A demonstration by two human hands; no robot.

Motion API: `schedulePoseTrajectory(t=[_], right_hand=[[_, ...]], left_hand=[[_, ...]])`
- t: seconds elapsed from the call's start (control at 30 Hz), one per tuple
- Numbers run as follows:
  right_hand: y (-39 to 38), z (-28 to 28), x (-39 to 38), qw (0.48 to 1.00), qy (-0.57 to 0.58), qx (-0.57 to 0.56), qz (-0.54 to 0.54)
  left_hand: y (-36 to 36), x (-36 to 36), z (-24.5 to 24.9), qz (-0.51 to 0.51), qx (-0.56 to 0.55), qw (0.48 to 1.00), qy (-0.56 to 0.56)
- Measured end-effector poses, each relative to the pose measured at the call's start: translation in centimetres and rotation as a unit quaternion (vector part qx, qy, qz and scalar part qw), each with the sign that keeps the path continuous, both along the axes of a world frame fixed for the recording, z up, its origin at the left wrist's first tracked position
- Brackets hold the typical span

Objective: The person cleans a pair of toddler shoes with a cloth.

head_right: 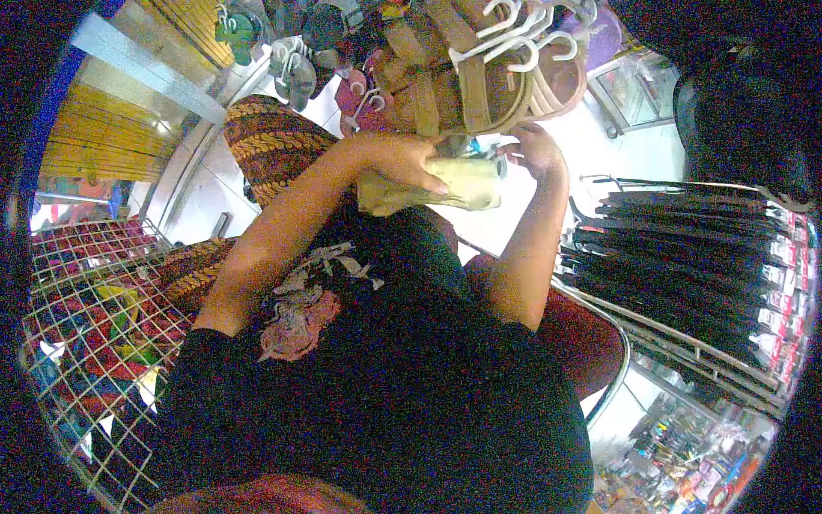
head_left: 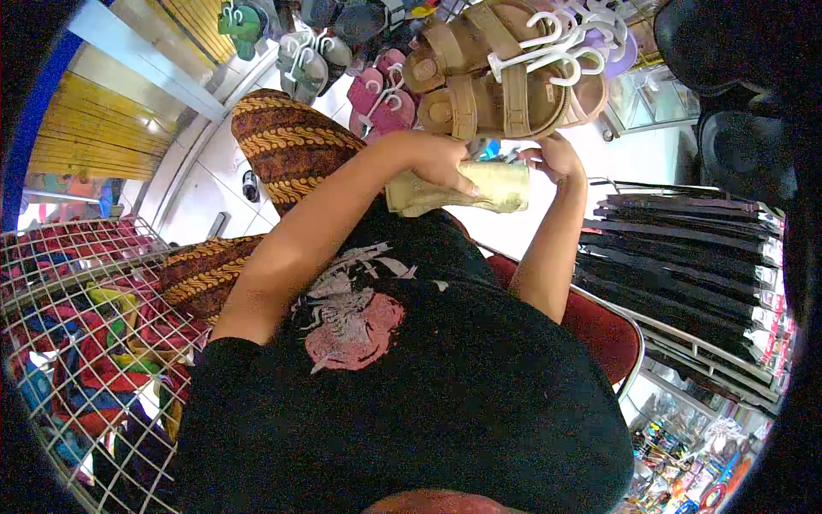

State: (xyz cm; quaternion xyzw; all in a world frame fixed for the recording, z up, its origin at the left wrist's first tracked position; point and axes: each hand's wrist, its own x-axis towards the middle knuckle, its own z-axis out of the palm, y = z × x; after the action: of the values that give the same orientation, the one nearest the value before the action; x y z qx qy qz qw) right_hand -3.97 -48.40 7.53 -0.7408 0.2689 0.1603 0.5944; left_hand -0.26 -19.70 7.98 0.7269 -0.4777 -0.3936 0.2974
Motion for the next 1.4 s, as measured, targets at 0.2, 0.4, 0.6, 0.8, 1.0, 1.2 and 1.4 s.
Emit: schedulePoseTrajectory(t=[0.2, 0.4, 0.6, 0.8, 1.0, 1.2, 1.4], right_hand=[[0.4, 0.0, -0.2, 0.998, -0.039, 0.028, 0.028], [0.0, -3.1, 0.3, 0.994, -0.07, 0.079, 0.001], [1.6, -1.0, -0.1, 0.992, -0.109, 0.066, 0.019], [-1.5, -8.1, 1.6, 0.955, -0.252, -0.046, 0.15], [-0.7, -8.0, 1.0, 0.968, -0.189, 0.154, 0.061], [2.7, -7.0, -0.3, 0.913, -0.169, 0.372, -0.018], [8.1, -3.5, 2.2, 0.987, -0.01, 0.133, -0.091]], left_hand=[[2.1, 0.7, 1.2, 0.016, 0.047, 0.998, 0.033], [3.4, 1.4, 1.4, -0.034, 0.047, 0.997, 0.058], [3.6, 1.4, 0.6, -0.023, -0.001, 0.999, 0.032], [3.5, 2.1, 1.7, -0.049, 0.089, 0.992, 0.081], [4.6, 1.4, 2.2, -0.058, 0.011, 0.996, 0.062], [6.5, -1.3, 2.2, -0.141, -0.06, 0.978, 0.142], [12.6, -1.9, 3.0, -0.025, -0.172, 0.973, 0.153]])
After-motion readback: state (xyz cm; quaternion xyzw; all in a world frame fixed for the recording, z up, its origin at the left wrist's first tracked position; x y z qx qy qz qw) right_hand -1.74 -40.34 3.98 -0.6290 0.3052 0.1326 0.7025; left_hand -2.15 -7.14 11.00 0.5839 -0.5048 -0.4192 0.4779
